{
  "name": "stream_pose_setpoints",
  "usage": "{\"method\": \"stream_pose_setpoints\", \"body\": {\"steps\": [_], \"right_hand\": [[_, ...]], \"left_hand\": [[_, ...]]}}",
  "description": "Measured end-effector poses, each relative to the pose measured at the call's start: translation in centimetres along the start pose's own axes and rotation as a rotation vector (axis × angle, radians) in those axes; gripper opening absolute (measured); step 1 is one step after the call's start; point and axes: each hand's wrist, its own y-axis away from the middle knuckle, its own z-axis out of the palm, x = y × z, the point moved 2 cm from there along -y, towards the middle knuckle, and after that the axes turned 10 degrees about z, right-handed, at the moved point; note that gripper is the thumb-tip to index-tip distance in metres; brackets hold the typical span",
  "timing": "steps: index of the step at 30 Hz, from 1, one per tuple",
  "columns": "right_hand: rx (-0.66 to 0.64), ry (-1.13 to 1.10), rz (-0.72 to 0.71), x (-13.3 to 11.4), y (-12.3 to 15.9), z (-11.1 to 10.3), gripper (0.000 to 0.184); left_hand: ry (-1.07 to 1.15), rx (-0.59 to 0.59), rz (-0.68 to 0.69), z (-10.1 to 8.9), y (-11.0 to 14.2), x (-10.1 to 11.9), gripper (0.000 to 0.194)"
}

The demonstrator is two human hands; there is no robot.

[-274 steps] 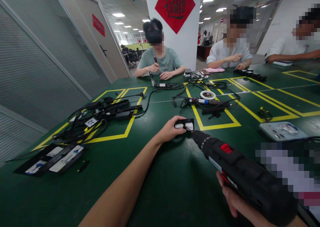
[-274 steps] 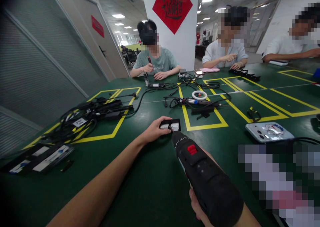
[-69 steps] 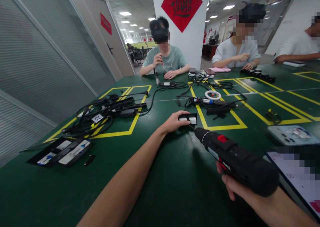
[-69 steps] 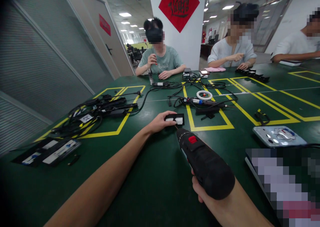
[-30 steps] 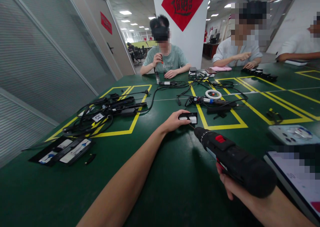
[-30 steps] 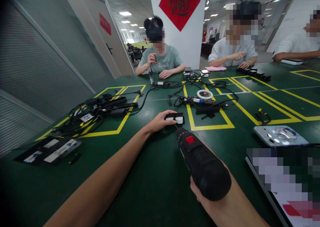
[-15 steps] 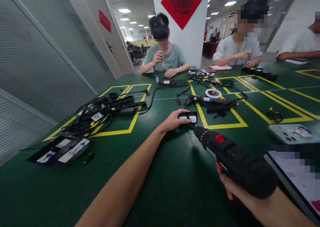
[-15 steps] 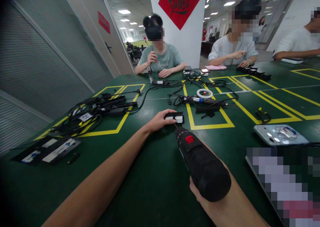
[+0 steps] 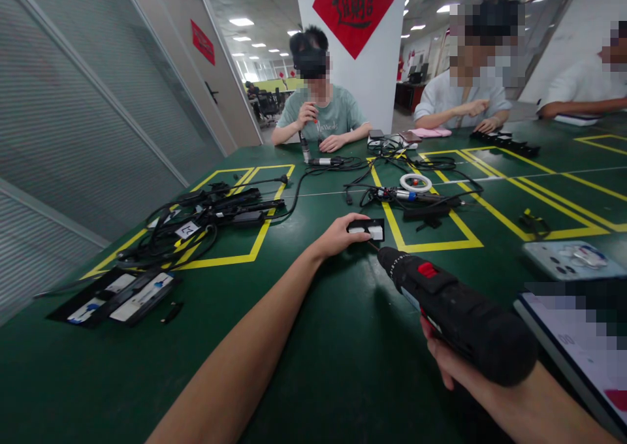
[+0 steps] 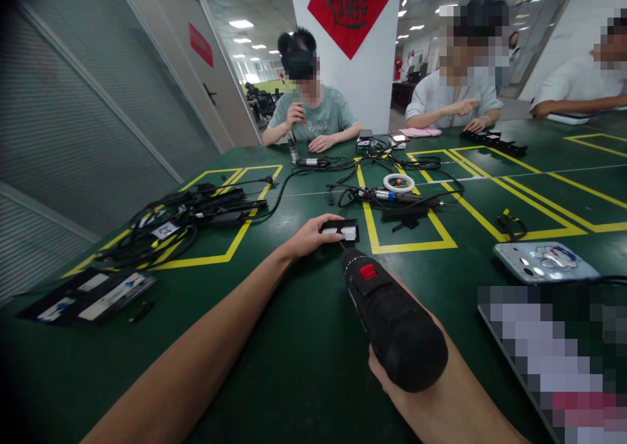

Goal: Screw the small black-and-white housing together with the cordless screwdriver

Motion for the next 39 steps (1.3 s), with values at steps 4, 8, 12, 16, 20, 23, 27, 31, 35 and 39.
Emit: {"method": "stream_pose_setpoints", "body": {"steps": [4, 8, 12, 16, 20, 23, 27, 31, 35, 39], "right_hand": [[-0.072, -0.013, 0.032, -0.2, -0.2, 0.1, 0.017], [-0.136, -0.124, 0.049, 0.3, -0.5, 0.7, 0.007], [-0.147, -0.186, 0.047, 1.1, -1.0, 1.2, 0.011], [-0.136, -0.314, 0.003, 1.4, -1.2, 1.5, 0.014], [-0.201, -0.382, 0.104, 2.3, -1.3, 1.8, 0.014], [-0.212, -0.399, 0.125, 2.5, -1.3, 1.8, 0.017], [-0.226, -0.410, 0.126, 1.9, -1.2, 1.8, 0.010], [-0.240, -0.435, 0.124, 1.2, -0.9, 1.5, 0.010], [-0.254, -0.447, 0.129, 1.0, -0.9, 1.4, 0.015], [-0.214, -0.438, 0.122, 0.9, -0.9, 1.3, 0.016]], "left_hand": [[0.006, -0.009, -0.007, 0.0, 0.0, 0.0, 0.051], [0.015, -0.015, -0.008, 0.0, 0.0, 0.1, 0.051], [0.034, -0.012, -0.015, 0.0, 0.1, 0.3, 0.051], [0.058, -0.013, -0.019, 0.0, 0.1, 0.3, 0.052], [0.064, -0.017, -0.023, 0.0, 0.1, 0.2, 0.052], [0.058, -0.008, -0.029, 0.1, 0.1, 0.1, 0.053], [0.053, -0.010, -0.022, 0.0, 0.1, 0.1, 0.053], [0.051, -0.016, -0.019, 0.0, 0.0, 0.1, 0.053], [0.032, -0.004, -0.019, 0.0, 0.0, 0.1, 0.052], [0.024, 0.002, -0.022, 0.0, 0.0, 0.1, 0.051]]}}
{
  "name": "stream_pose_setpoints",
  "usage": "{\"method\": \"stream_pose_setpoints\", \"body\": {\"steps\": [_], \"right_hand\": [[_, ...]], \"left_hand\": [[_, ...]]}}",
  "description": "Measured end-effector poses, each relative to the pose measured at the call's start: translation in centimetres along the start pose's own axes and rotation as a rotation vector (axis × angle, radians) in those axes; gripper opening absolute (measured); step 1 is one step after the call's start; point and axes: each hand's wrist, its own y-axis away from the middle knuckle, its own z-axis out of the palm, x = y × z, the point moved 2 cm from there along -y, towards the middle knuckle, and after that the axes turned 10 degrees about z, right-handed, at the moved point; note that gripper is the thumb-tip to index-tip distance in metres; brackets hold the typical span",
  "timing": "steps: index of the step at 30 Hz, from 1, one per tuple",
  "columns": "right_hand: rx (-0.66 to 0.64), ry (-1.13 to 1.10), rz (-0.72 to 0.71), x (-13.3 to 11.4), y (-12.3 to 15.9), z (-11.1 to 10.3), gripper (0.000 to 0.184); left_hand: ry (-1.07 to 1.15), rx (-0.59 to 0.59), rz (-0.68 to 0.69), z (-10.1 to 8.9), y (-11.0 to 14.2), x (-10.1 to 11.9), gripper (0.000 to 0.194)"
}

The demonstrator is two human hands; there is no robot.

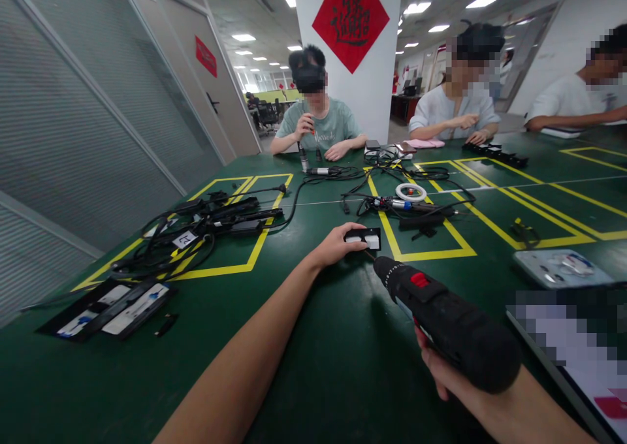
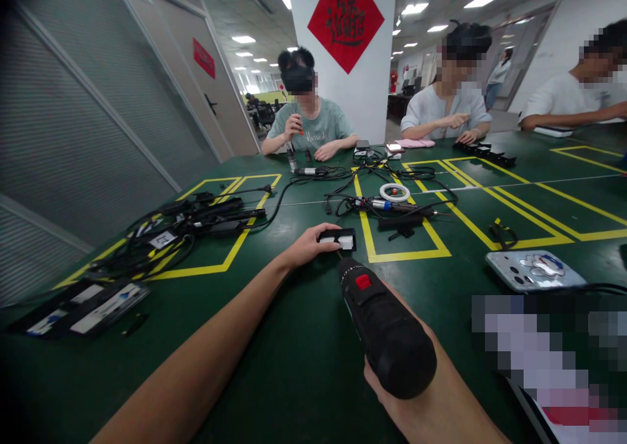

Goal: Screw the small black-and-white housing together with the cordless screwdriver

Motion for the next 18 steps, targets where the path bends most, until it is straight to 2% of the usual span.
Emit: {"method": "stream_pose_setpoints", "body": {"steps": [11, 18], "right_hand": [[0.031, 0.133, -0.048, -0.27, 0.02, 0.22, 0.012], [0.036, 0.197, -0.076, -0.92, 0.29, 0.33, 0.017]], "left_hand": [[0.025, -0.011, -0.009, -0.04, -0.10, 0.02, 0.053], [0.011, -0.003, -0.002, 0.03, 0.00, 0.12, 0.052]]}}
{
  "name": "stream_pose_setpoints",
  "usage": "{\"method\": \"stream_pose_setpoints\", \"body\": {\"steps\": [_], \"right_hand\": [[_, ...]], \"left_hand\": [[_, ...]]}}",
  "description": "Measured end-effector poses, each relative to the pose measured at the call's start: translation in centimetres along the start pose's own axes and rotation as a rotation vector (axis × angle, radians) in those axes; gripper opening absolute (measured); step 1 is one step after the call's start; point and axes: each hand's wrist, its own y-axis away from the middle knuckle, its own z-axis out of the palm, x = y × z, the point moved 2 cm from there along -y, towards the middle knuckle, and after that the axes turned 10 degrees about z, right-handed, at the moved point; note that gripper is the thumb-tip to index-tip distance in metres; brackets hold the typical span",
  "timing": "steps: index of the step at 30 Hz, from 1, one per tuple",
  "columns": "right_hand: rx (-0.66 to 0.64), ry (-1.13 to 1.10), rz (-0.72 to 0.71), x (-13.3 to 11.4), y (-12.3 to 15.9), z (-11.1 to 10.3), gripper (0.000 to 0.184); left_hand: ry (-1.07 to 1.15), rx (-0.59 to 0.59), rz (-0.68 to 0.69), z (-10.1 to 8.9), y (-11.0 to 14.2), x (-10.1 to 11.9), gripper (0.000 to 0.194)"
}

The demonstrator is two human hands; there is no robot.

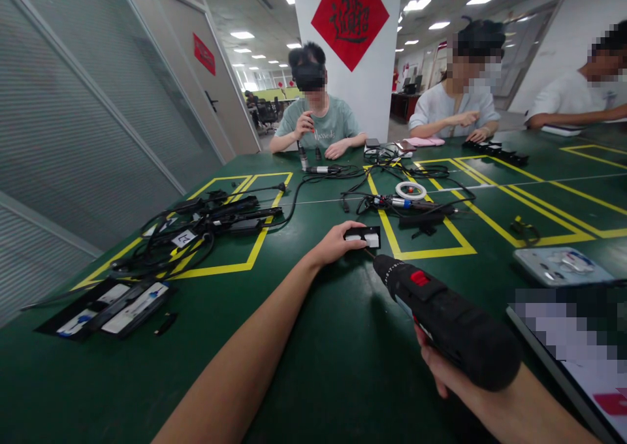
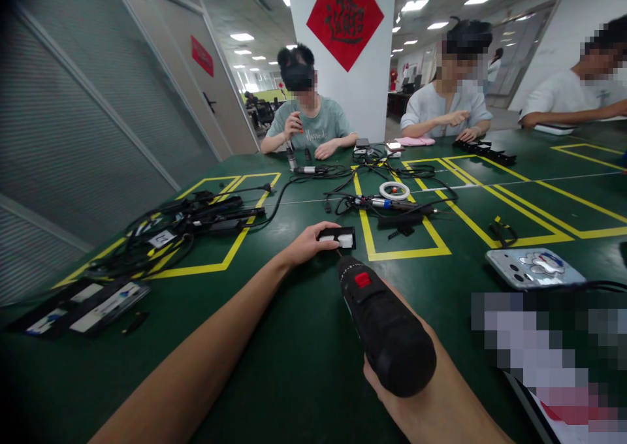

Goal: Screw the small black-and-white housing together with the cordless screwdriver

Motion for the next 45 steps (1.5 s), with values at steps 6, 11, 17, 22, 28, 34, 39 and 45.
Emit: {"method": "stream_pose_setpoints", "body": {"steps": [6, 11, 17, 22, 28, 34, 39, 45], "right_hand": [[0.001, 0.054, -0.018, -0.1, 0.0, 0.0, 0.023], [-0.010, -0.020, 0.061, 0.6, -0.3, 0.1, 0.014], [-0.017, -0.040, 0.070, 1.5, -0.3, 0.1, 0.016], [-0.017, -0.061, 0.099, 2.2, -0.5, 0.0, 0.016], [0.013, -0.101, 0.014, 1.1, -0.4, -0.1, 0.017], [0.046, -0.143, -0.076, -0.4, -0.2, -0.1, 0.034], [0.063, -0.130, -0.066, 0.6, -0.3, -0.2, 0.016], [0.052, 0.027, 0.091, 3.5, -0.8, -0.3, 0.016]], "left_hand": [[-0.012, 0.005, -0.012, 0.0, 0.0, -0.1, 0.052], [-0.010, -0.005, -0.008, -0.1, 0.0, 0.1, 0.051], [0.007, -0.008, -0.017, 0.0, 0.0, 0.3, 0.051], [0.011, -0.008, -0.014, 0.0, 0.1, 0.3, 0.051], [0.003, -0.009, 0.006, -0.1, 0.1, 0.2, 0.049], [0.022, -0.018, -0.006, 0.0, 0.1, 0.3, 0.050], [0.024, -0.014, -0.014, 0.0, 0.0, 0.4, 0.050], [0.018, -0.009, -0.006, 0.0, 0.0, 0.2, 0.051]]}}
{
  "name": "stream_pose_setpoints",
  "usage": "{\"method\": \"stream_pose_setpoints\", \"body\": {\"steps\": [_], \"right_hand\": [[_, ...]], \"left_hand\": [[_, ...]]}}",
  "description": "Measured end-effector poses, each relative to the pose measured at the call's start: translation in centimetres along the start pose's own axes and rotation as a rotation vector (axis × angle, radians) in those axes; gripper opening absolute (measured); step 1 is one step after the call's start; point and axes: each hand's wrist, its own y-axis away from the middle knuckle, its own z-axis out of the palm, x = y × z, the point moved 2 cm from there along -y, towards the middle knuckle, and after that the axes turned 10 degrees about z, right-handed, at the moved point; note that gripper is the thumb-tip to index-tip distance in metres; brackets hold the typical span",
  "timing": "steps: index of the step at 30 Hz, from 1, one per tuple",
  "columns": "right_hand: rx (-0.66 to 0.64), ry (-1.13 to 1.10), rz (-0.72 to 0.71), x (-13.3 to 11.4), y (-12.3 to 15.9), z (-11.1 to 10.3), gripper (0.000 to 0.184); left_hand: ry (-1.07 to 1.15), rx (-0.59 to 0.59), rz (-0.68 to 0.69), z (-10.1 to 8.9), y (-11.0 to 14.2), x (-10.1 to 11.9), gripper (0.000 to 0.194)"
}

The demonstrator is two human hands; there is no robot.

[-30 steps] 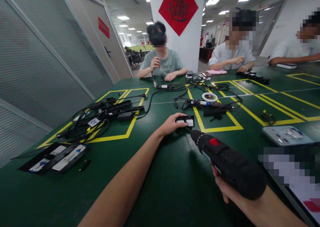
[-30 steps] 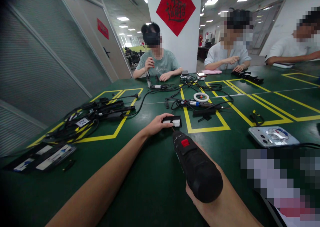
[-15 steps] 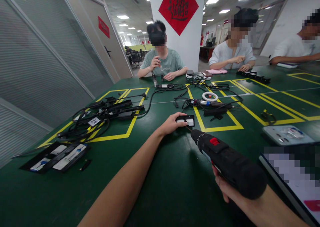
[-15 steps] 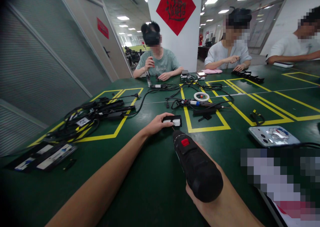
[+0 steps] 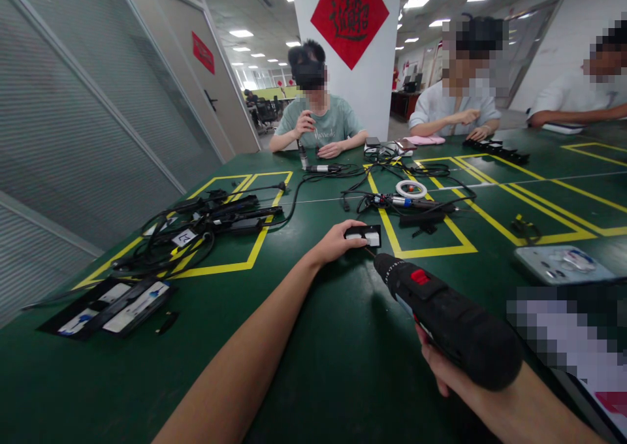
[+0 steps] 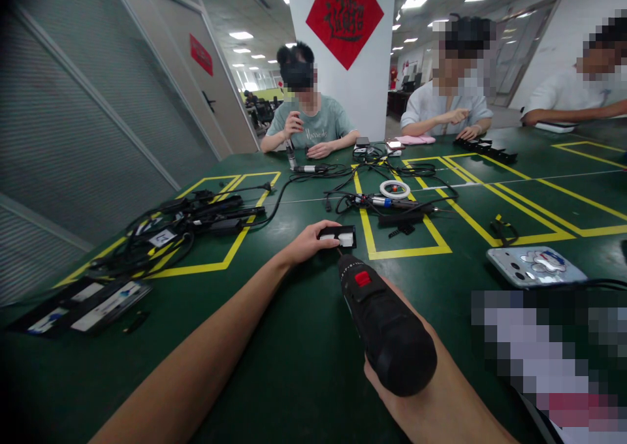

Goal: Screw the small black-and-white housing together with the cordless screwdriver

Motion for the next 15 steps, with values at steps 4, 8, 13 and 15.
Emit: {"method": "stream_pose_setpoints", "body": {"steps": [4, 8, 13, 15], "right_hand": [[-0.025, 0.013, 0.015, -0.5, 0.2, -0.2, 0.016], [-0.048, 0.082, 0.010, -1.8, 1.1, -0.6, 0.011], [-0.071, 0.017, 0.000, -1.9, 1.0, -0.5, 0.011], [-0.098, -0.011, -0.004, -1.8, 0.7, -0.2, 0.015]], "left_hand": [[0.012, -0.005, 0.010, 0.0, 0.0, -0.2, 0.051], [0.002, -0.005, 0.003, -0.1, 0.0, -0.1, 0.052], [-0.022, -0.004, -0.004, -0.1, 0.1, 0.2, 0.051], [-0.020, -0.009, -0.003, -0.1, 0.1, 0.3, 0.051]]}}
